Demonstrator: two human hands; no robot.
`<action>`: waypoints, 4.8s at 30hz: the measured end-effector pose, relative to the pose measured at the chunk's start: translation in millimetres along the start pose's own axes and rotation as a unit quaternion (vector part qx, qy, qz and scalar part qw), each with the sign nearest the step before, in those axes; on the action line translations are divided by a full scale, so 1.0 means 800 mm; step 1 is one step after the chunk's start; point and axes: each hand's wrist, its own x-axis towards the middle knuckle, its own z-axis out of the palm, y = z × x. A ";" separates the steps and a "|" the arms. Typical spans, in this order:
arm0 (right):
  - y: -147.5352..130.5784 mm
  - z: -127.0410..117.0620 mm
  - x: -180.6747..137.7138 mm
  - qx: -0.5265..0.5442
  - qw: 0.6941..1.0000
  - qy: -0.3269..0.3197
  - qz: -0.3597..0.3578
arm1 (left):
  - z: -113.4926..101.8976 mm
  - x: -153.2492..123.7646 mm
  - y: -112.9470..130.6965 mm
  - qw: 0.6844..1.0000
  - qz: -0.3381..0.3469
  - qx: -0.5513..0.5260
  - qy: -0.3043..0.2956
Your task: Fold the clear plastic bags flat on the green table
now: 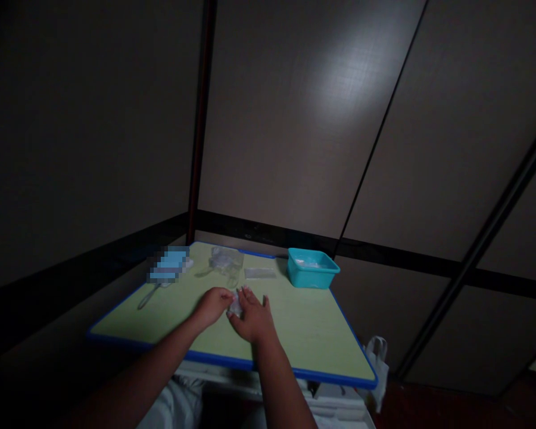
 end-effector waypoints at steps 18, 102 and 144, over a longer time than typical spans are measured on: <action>-0.003 -0.003 -0.002 0.008 1.000 -0.014 -0.005 | 0.000 -0.021 -0.007 0.958 0.016 0.285 0.019; 0.052 -0.028 0.009 -0.006 0.991 -0.133 -0.003 | -0.001 -0.024 -0.014 0.950 0.027 0.306 -0.053; 0.053 -0.039 0.007 0.089 0.992 -0.089 0.004 | -0.020 0.069 -0.022 0.894 0.258 0.292 -0.222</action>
